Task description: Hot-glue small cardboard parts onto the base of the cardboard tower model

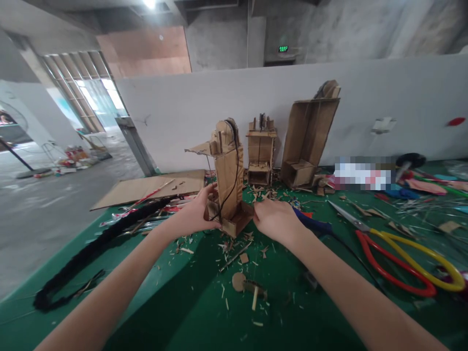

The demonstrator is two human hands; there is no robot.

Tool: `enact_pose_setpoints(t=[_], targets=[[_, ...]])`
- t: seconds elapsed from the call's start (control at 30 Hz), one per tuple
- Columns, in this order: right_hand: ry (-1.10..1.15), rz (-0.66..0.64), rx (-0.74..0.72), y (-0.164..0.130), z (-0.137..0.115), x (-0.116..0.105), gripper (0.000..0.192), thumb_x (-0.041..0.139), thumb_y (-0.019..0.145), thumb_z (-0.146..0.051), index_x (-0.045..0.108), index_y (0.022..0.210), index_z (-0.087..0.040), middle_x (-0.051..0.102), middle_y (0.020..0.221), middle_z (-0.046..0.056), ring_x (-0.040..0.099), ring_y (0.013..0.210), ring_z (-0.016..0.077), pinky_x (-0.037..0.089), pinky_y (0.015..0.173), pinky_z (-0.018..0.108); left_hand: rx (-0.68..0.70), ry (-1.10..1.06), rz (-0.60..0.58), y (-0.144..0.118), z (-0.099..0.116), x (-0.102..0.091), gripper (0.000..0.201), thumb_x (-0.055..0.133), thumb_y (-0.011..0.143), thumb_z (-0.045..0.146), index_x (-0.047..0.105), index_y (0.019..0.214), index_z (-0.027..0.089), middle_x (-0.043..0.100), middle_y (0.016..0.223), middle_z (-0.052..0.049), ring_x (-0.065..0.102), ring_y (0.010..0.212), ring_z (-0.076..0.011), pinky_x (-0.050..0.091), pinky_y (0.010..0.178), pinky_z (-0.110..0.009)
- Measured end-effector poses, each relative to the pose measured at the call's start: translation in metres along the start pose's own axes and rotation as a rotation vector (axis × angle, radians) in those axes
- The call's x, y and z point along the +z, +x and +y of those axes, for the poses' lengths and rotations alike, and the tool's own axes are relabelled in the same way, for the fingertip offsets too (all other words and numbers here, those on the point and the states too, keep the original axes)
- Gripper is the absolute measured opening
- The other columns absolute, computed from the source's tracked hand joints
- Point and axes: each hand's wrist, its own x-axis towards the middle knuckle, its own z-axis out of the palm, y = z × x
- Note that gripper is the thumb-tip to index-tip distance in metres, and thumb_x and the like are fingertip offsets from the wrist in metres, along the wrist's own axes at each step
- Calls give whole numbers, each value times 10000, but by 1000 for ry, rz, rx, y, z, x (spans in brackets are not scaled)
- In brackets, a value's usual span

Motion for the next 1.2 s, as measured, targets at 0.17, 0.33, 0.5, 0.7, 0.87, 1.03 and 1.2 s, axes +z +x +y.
enact_pose_setpoints(t=[0.17, 0.33, 0.5, 0.7, 0.87, 1.03, 1.2], targets=[[4, 60, 12, 4, 4, 7, 263, 387, 834, -246, 611, 916, -135, 633, 825, 140, 605, 745, 240, 369, 576, 310, 24, 170, 138, 3, 1, 12, 802, 634, 681, 371, 210, 1322, 144, 553, 949, -88, 580, 840, -235, 447, 782, -375], [11, 46, -16, 4, 6, 8, 258, 384, 850, -255, 592, 948, -138, 639, 860, 130, 608, 765, 227, 373, 585, 304, 38, 189, 128, 2, 1, 13, 774, 620, 702, 387, 219, 1313, 131, 570, 933, -90, 578, 900, -256, 445, 804, -380], [-15, -14, -36, -9, 6, -5, 252, 384, 848, -249, 605, 909, -144, 648, 856, 132, 620, 778, 252, 376, 574, 311, 55, 210, 154, 4, -1, 11, 757, 636, 694, 400, 259, 1302, 154, 579, 979, -95, 583, 918, -261, 450, 785, -371], [-42, -158, -222, -37, 3, -4, 302, 444, 720, -21, 610, 905, -194, 653, 820, 64, 617, 701, 191, 319, 507, 260, 43, 199, 185, 6, -3, 16, 776, 622, 698, 420, 232, 1327, 190, 519, 1193, -134, 605, 819, -229, 462, 704, -357], [-55, 49, -294, -49, -3, 15, 360, 445, 728, 12, 595, 951, -228, 625, 796, 26, 590, 679, 171, 342, 553, 276, 33, 256, 174, 5, 1, 15, 856, 595, 712, 443, 138, 1387, 182, 443, 1291, -160, 612, 801, -228, 465, 715, -362], [-78, 158, -416, -49, -5, 30, 388, 483, 769, -28, 538, 1083, -249, 591, 862, 30, 573, 734, 169, 391, 637, 300, 30, 304, -5, -1, 10, -8, 931, 590, 700, 485, 59, 1419, 224, 254, 1413, -176, 609, 860, -240, 467, 746, -343], [-83, 191, -508, -47, -9, 34, 202, 512, 814, -113, 565, 973, -224, 561, 924, 46, 555, 809, 180, 411, 698, 330, 30, 390, 58, -14, 32, -38, 1025, 598, 664, 545, -40, 1418, 269, 231, 1382, -163, 567, 941, -274, 456, 764, -354]])
